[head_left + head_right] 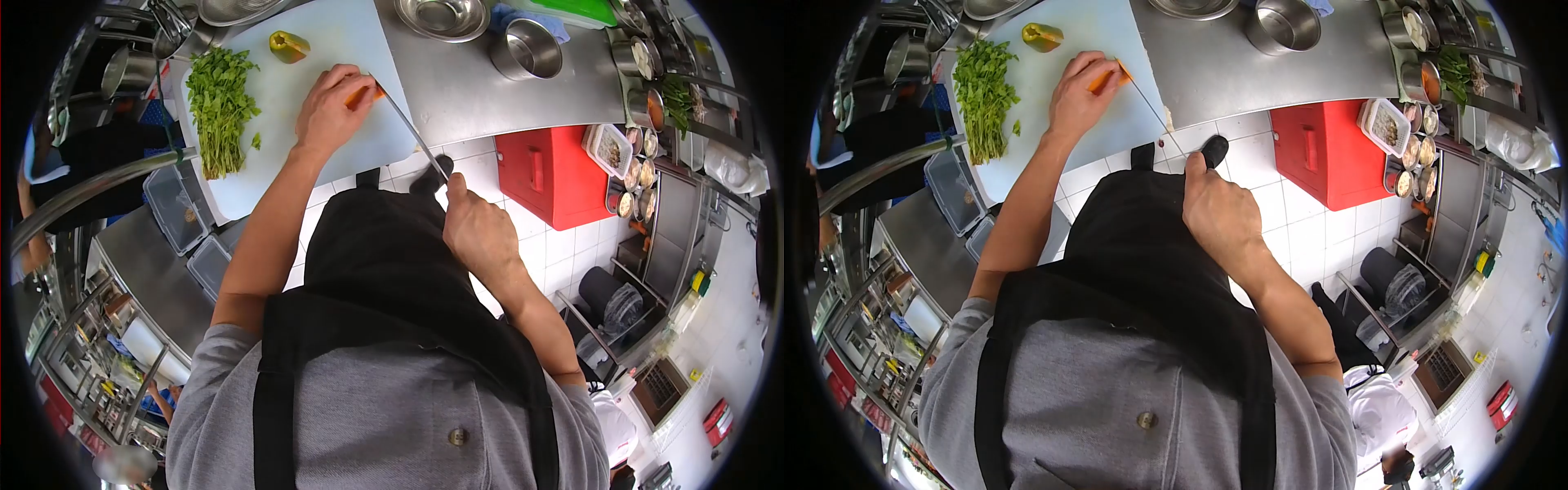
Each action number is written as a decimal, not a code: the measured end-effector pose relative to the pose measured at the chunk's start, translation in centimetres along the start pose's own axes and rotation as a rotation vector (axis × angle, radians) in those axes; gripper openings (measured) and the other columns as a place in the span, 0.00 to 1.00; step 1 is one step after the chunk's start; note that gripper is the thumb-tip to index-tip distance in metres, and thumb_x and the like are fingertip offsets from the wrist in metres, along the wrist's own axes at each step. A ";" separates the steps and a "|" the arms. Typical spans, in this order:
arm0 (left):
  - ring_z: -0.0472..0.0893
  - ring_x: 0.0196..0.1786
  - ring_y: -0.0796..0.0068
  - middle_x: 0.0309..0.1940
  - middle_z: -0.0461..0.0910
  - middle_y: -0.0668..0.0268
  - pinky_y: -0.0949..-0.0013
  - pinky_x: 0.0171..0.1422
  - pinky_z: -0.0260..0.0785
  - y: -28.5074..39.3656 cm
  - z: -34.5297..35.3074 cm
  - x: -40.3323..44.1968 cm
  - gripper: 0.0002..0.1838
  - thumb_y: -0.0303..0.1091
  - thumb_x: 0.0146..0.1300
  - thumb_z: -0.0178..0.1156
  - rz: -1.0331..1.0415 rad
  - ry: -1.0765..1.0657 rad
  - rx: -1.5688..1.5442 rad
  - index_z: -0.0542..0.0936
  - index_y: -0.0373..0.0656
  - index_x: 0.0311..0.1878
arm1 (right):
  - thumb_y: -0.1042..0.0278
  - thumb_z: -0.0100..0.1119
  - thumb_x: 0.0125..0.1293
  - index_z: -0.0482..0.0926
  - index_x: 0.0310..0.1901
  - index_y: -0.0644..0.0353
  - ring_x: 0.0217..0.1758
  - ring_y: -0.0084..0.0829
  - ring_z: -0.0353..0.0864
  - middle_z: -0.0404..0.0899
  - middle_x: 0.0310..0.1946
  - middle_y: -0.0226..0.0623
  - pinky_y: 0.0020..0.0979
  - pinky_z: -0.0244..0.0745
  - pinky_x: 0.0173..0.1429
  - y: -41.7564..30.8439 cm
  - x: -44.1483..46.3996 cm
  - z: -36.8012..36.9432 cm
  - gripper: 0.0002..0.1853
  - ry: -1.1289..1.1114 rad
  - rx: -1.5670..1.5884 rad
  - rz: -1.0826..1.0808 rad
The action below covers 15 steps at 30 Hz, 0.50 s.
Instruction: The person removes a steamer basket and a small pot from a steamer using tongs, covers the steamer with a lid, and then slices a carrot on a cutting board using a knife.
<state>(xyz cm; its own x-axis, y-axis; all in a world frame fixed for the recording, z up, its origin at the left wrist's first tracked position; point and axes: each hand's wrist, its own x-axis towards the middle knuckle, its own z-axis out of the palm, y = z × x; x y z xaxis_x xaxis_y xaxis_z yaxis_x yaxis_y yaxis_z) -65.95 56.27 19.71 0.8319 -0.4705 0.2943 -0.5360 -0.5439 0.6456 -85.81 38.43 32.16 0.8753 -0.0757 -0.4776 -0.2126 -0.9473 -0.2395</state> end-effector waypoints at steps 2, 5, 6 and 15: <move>0.81 0.52 0.64 0.49 0.81 0.69 0.63 0.57 0.76 0.0 0.0 0.1 0.09 0.35 0.65 0.68 0.004 -0.006 0.006 0.86 0.48 0.47 | 0.74 0.49 0.68 0.69 0.53 0.69 0.29 0.52 0.88 0.84 0.28 0.51 0.50 0.84 0.37 0.1 0.3 0.0 0.14 0.008 -0.005 0.001; 0.81 0.53 0.63 0.49 0.81 0.69 0.62 0.57 0.76 -0.1 0.0 0.0 0.09 0.34 0.65 0.68 -0.004 -0.022 0.010 0.86 0.48 0.47 | 0.75 0.49 0.68 0.69 0.55 0.71 0.29 0.52 0.87 0.83 0.25 0.50 0.50 0.84 0.36 0.2 0.8 -0.1 0.16 -0.019 0.003 -0.005; 0.81 0.53 0.63 0.49 0.81 0.69 0.62 0.57 0.76 0.0 0.1 0.1 0.09 0.34 0.65 0.68 -0.005 -0.022 0.008 0.86 0.48 0.47 | 0.75 0.49 0.67 0.69 0.55 0.72 0.29 0.52 0.87 0.83 0.24 0.50 0.50 0.84 0.36 0.3 1.1 -0.2 0.16 -0.042 0.009 -0.009; 0.81 0.48 0.64 0.46 0.81 0.72 0.60 0.53 0.77 0.0 0.1 0.1 0.07 0.33 0.62 0.69 0.017 0.031 -0.014 0.86 0.51 0.43 | 0.76 0.49 0.67 0.69 0.56 0.73 0.33 0.55 0.88 0.85 0.30 0.56 0.51 0.85 0.41 1.0 6.3 3.4 0.17 -0.055 0.050 -0.013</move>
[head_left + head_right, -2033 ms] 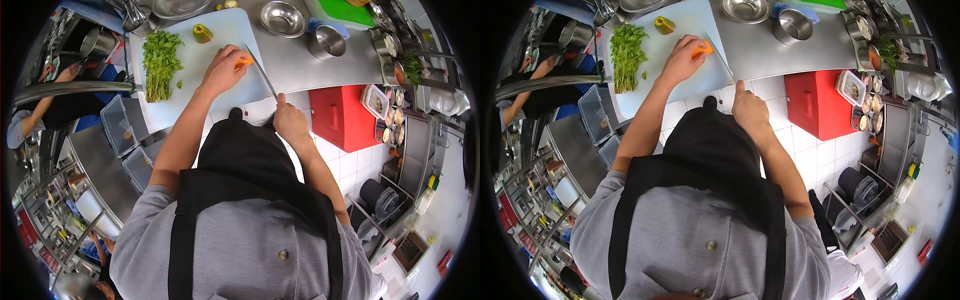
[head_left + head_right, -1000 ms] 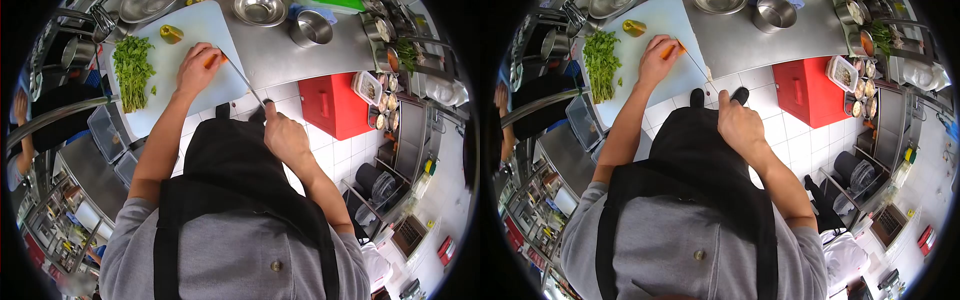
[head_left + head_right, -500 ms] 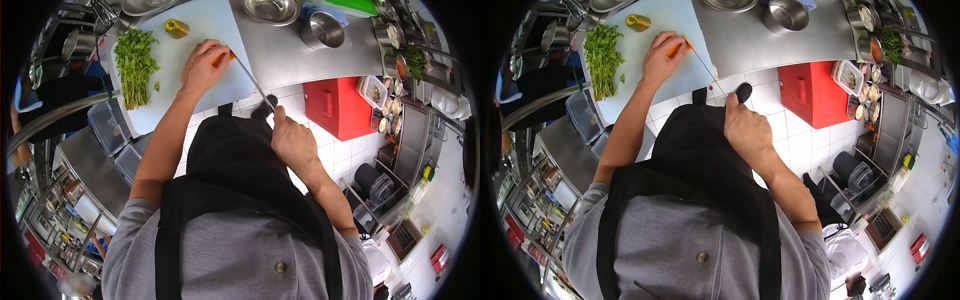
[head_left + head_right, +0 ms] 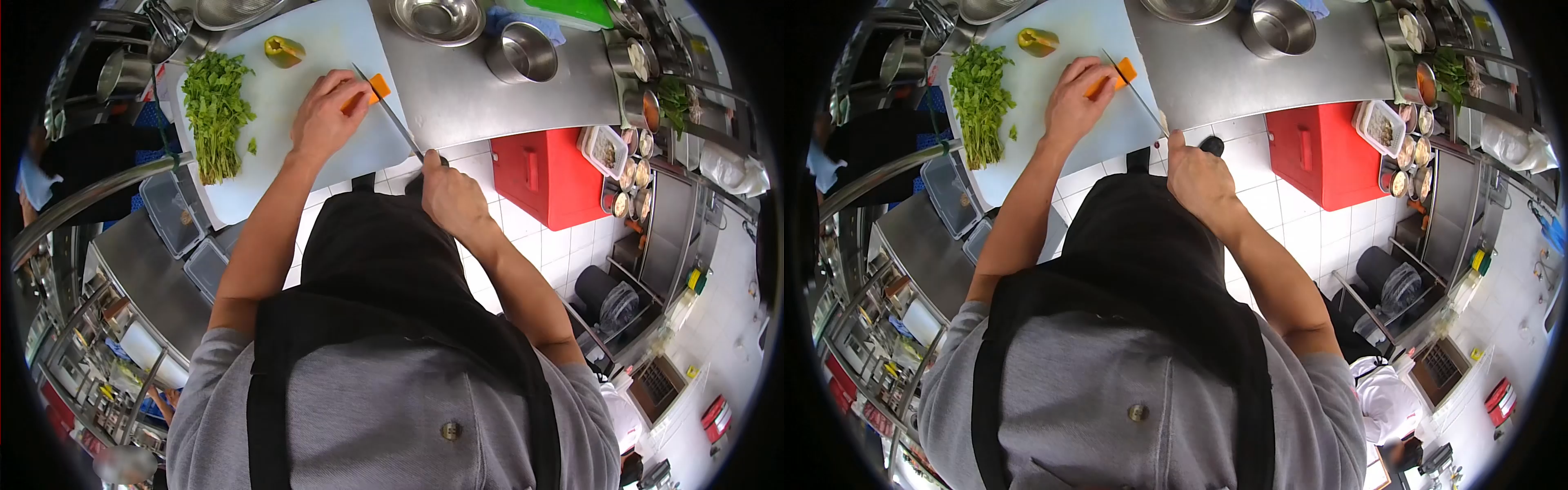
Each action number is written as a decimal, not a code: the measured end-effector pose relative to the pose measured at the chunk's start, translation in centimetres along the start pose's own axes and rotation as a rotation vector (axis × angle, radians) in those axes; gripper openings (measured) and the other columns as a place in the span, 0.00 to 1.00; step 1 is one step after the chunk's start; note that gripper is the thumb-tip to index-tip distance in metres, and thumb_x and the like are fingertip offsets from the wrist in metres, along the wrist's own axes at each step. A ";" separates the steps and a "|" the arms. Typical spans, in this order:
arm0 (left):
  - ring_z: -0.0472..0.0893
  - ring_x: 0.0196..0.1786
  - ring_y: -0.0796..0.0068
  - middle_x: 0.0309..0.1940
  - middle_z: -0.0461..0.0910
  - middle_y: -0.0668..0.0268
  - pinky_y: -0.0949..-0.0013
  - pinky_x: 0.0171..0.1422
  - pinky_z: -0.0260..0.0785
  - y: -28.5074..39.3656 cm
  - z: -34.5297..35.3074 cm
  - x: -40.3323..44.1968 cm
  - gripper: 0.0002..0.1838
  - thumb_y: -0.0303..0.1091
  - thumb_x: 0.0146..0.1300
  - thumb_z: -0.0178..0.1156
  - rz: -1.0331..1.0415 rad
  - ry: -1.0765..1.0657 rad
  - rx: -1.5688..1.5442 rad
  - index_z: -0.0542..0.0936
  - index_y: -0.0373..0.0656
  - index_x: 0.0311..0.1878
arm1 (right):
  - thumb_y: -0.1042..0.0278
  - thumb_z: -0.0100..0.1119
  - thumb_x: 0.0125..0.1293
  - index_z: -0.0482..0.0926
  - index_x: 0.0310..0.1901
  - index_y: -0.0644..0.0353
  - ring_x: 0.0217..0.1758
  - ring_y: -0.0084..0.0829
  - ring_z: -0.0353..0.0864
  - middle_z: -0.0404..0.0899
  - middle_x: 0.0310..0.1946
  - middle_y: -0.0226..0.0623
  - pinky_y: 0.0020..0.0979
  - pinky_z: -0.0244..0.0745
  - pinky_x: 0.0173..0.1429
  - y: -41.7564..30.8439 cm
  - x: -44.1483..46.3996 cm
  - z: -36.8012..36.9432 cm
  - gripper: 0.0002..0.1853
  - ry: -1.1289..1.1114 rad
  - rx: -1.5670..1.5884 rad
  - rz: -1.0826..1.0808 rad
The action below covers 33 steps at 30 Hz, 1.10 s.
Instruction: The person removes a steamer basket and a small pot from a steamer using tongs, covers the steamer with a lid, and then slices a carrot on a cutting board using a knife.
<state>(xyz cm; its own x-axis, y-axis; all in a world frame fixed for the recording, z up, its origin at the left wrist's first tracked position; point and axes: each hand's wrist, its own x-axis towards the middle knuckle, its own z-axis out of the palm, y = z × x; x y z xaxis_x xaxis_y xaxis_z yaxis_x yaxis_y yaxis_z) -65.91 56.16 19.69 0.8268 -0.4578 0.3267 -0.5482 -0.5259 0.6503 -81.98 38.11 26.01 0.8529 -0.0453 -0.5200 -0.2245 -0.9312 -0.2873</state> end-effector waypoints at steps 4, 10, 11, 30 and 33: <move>0.81 0.50 0.63 0.48 0.81 0.69 0.61 0.55 0.77 0.1 -0.2 0.1 0.07 0.32 0.63 0.68 0.003 -0.014 -0.015 0.85 0.49 0.45 | 0.76 0.48 0.67 0.68 0.57 0.72 0.37 0.56 0.88 0.86 0.36 0.57 0.53 0.85 0.45 0.2 0.6 1.0 0.18 -0.017 0.043 0.041; 0.81 0.49 0.63 0.46 0.81 0.70 0.60 0.53 0.78 0.0 -0.1 0.0 0.07 0.31 0.63 0.68 0.040 0.019 -0.010 0.85 0.50 0.43 | 0.72 0.47 0.73 0.67 0.47 0.67 0.32 0.58 0.87 0.84 0.28 0.58 0.55 0.83 0.38 -0.9 -2.0 -0.8 0.08 0.103 0.008 0.006; 0.81 0.49 0.63 0.46 0.81 0.70 0.60 0.53 0.78 0.0 -0.1 -0.1 0.07 0.31 0.63 0.68 0.036 0.008 -0.013 0.85 0.50 0.44 | 0.72 0.47 0.73 0.67 0.47 0.67 0.32 0.58 0.87 0.84 0.28 0.58 0.55 0.83 0.38 -1.1 -2.9 -1.3 0.08 0.102 0.007 0.005; 0.81 0.49 0.62 0.46 0.81 0.70 0.60 0.54 0.77 -0.2 0.0 -0.2 0.07 0.32 0.63 0.68 0.033 0.019 -0.012 0.85 0.49 0.44 | 0.76 0.49 0.67 0.69 0.56 0.71 0.34 0.55 0.88 0.85 0.30 0.54 0.51 0.85 0.41 -0.2 -0.1 0.5 0.16 0.080 0.005 -0.023; 0.81 0.50 0.63 0.47 0.81 0.70 0.60 0.55 0.77 -0.1 -0.1 -0.2 0.08 0.32 0.63 0.68 0.003 0.003 -0.028 0.85 0.50 0.45 | 0.75 0.48 0.68 0.69 0.58 0.72 0.35 0.54 0.89 0.86 0.30 0.55 0.50 0.85 0.42 -0.1 0.8 1.3 0.18 0.073 0.018 -0.012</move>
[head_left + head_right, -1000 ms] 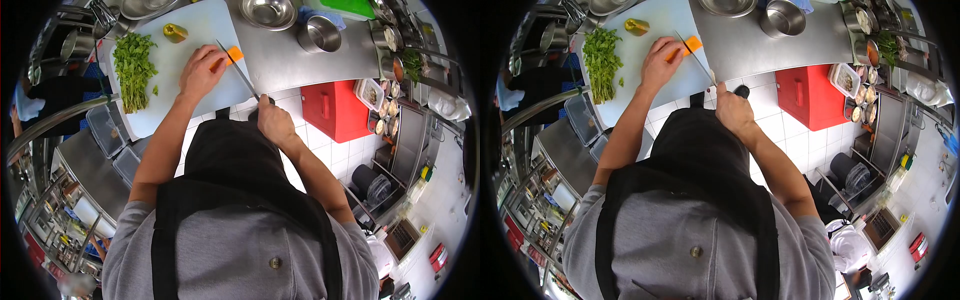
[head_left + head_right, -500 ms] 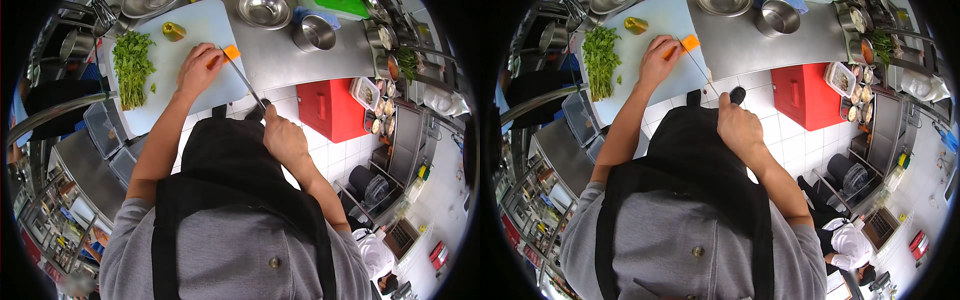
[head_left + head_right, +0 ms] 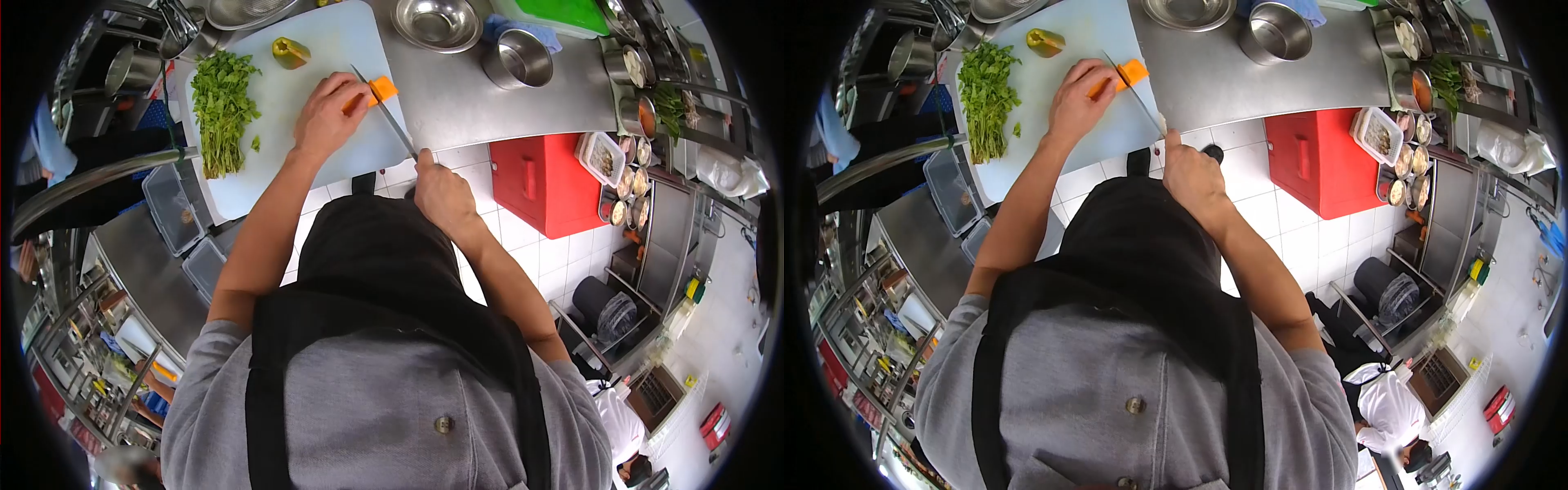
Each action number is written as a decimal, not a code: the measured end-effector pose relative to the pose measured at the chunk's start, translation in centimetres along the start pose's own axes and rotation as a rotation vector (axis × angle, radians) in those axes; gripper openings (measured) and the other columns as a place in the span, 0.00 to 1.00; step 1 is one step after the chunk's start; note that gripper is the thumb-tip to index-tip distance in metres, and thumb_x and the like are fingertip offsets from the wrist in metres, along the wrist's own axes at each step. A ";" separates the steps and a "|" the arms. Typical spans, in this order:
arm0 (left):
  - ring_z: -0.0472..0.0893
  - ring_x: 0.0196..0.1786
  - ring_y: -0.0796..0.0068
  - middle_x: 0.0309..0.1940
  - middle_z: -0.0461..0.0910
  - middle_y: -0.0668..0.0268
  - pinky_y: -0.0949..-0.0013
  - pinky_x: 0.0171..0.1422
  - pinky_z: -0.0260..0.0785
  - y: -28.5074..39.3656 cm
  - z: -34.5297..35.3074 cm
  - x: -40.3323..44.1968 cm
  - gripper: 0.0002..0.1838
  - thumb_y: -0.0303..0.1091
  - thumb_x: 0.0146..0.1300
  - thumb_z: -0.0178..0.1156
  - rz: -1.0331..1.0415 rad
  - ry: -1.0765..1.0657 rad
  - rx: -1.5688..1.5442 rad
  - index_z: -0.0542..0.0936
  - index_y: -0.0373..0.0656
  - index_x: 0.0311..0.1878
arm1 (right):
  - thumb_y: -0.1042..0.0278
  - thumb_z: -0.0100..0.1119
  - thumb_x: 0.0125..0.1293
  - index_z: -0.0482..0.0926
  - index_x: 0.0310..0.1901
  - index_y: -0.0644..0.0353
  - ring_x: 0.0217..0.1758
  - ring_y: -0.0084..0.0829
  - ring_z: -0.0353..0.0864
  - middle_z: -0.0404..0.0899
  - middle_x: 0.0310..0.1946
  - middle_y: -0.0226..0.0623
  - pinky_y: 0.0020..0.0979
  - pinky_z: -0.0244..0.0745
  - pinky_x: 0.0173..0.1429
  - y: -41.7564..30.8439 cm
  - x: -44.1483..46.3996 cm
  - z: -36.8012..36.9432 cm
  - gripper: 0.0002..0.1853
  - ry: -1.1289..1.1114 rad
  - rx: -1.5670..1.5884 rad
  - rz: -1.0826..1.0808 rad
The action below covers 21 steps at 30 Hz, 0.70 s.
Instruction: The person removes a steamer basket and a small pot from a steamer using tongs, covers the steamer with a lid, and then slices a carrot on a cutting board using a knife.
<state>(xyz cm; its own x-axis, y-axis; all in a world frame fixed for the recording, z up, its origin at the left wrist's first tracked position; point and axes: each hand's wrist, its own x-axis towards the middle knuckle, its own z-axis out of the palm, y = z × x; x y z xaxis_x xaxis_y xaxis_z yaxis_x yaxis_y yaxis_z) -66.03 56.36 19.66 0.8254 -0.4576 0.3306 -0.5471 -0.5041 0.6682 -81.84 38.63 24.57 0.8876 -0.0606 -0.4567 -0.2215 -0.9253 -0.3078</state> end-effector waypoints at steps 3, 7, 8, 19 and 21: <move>0.81 0.50 0.63 0.47 0.81 0.69 0.61 0.55 0.77 -0.1 -0.1 0.0 0.09 0.32 0.63 0.68 0.017 -0.007 0.000 0.86 0.51 0.47 | 0.75 0.47 0.68 0.68 0.59 0.73 0.36 0.54 0.89 0.86 0.31 0.56 0.50 0.85 0.42 0.1 -0.2 -0.7 0.19 -0.026 0.007 0.013; 0.80 0.51 0.62 0.50 0.79 0.68 0.59 0.58 0.76 -0.2 -0.2 0.0 0.10 0.31 0.65 0.66 0.045 -0.093 0.031 0.86 0.53 0.49 | 0.74 0.47 0.70 0.69 0.58 0.72 0.35 0.54 0.89 0.86 0.31 0.57 0.50 0.85 0.42 -0.4 -0.5 -1.3 0.18 -0.034 -0.009 0.005; 0.79 0.52 0.61 0.50 0.79 0.68 0.57 0.58 0.75 -0.3 -0.1 0.1 0.11 0.31 0.66 0.65 0.072 -0.143 0.079 0.86 0.54 0.50 | 0.74 0.47 0.70 0.69 0.58 0.72 0.35 0.54 0.89 0.86 0.31 0.57 0.50 0.85 0.42 -0.5 -0.5 -1.2 0.18 -0.029 -0.009 0.007; 0.79 0.51 0.60 0.47 0.78 0.66 0.58 0.55 0.77 -0.3 -0.1 -0.1 0.08 0.30 0.65 0.67 0.093 -0.006 0.009 0.84 0.47 0.47 | 0.75 0.49 0.69 0.68 0.54 0.70 0.34 0.54 0.89 0.86 0.30 0.54 0.51 0.85 0.40 -1.1 -2.3 -2.5 0.15 -0.005 -0.041 0.011; 0.79 0.51 0.60 0.47 0.79 0.66 0.59 0.54 0.77 -0.6 0.1 -0.2 0.08 0.30 0.64 0.67 0.089 -0.006 0.008 0.84 0.47 0.47 | 0.72 0.49 0.72 0.67 0.50 0.68 0.33 0.57 0.88 0.85 0.29 0.55 0.52 0.84 0.40 -1.2 -3.8 -3.2 0.10 0.018 -0.031 0.011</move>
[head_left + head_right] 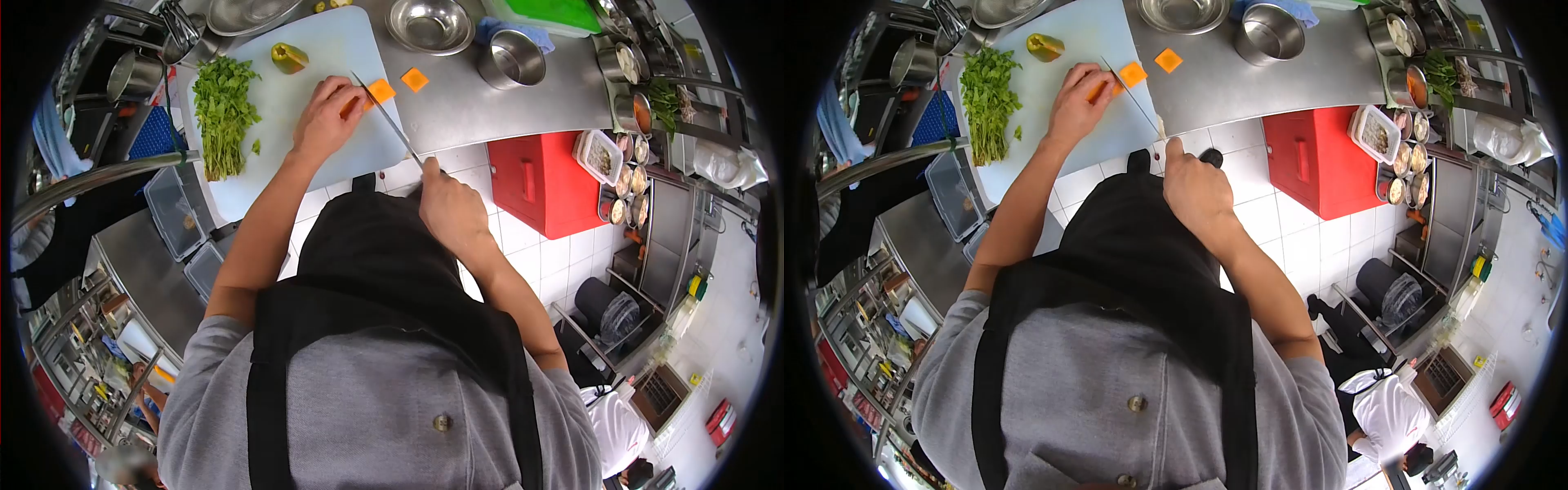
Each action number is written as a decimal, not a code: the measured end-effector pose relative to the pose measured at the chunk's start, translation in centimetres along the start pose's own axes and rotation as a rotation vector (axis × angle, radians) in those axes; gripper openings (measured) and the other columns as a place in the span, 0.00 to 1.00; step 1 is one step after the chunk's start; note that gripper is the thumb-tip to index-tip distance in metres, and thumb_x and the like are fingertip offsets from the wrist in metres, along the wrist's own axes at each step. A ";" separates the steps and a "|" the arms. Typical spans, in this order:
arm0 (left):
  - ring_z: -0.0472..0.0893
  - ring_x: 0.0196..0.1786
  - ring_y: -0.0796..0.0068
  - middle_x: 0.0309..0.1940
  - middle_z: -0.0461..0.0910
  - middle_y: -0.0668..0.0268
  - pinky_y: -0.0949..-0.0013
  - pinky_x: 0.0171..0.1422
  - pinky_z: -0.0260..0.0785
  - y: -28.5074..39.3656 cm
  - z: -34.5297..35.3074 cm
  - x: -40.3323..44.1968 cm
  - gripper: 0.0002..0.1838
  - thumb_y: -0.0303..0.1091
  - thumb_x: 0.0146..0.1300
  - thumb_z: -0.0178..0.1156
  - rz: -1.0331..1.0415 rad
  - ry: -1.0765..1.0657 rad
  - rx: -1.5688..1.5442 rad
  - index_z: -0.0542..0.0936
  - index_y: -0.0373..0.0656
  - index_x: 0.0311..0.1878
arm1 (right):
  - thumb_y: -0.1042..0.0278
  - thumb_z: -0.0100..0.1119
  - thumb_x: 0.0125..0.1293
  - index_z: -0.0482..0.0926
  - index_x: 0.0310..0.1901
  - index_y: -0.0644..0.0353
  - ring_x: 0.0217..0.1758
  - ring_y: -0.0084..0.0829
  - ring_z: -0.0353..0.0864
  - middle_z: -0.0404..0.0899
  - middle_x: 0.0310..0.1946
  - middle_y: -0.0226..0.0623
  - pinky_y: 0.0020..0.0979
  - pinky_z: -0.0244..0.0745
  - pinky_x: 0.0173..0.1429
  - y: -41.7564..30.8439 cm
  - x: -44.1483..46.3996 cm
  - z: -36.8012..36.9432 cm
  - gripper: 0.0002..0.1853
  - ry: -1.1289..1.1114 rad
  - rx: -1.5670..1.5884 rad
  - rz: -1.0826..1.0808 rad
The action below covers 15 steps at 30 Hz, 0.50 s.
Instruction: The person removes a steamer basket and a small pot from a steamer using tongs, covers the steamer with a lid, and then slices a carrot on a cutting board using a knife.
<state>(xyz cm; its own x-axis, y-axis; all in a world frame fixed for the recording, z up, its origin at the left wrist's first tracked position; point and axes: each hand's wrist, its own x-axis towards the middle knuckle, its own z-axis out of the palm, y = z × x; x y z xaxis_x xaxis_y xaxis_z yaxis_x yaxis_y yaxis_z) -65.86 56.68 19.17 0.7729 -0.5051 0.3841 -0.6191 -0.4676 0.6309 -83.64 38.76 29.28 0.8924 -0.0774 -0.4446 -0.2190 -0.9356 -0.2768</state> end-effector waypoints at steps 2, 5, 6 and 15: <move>0.80 0.51 0.60 0.47 0.79 0.66 0.59 0.54 0.77 -0.2 0.2 0.0 0.08 0.31 0.64 0.68 -0.002 0.027 0.009 0.84 0.46 0.45 | 0.70 0.49 0.75 0.67 0.47 0.66 0.33 0.59 0.87 0.85 0.29 0.55 0.54 0.83 0.39 -0.2 -1.0 -0.7 0.08 0.022 0.012 0.005; 0.80 0.51 0.61 0.47 0.79 0.67 0.59 0.54 0.77 0.2 0.1 0.0 0.08 0.31 0.63 0.68 -0.008 0.026 -0.001 0.84 0.46 0.45 | 0.76 0.49 0.68 0.67 0.50 0.68 0.31 0.55 0.88 0.84 0.29 0.52 0.51 0.84 0.39 -0.3 -1.6 -1.2 0.11 -0.090 0.006 0.048; 0.80 0.51 0.61 0.47 0.79 0.67 0.59 0.54 0.77 0.1 0.1 0.0 0.08 0.31 0.63 0.68 -0.010 0.024 -0.002 0.84 0.46 0.45 | 0.76 0.49 0.68 0.67 0.49 0.68 0.31 0.55 0.88 0.84 0.29 0.52 0.51 0.84 0.38 -0.2 -1.7 -1.1 0.10 -0.076 0.001 0.043; 0.80 0.52 0.61 0.47 0.79 0.67 0.60 0.55 0.77 -0.1 0.3 -0.2 0.08 0.30 0.64 0.68 -0.008 0.006 -0.016 0.84 0.46 0.45 | 0.72 0.49 0.72 0.68 0.49 0.68 0.32 0.56 0.88 0.85 0.29 0.56 0.51 0.84 0.40 0.4 -0.2 -0.1 0.10 -0.055 -0.005 -0.008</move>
<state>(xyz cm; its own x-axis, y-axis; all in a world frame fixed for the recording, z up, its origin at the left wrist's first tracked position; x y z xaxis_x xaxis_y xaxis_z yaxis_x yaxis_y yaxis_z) -65.97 56.61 18.86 0.7790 -0.4965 0.3829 -0.6103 -0.4602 0.6448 -83.90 38.33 29.37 0.8711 -0.0512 -0.4884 -0.2098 -0.9380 -0.2760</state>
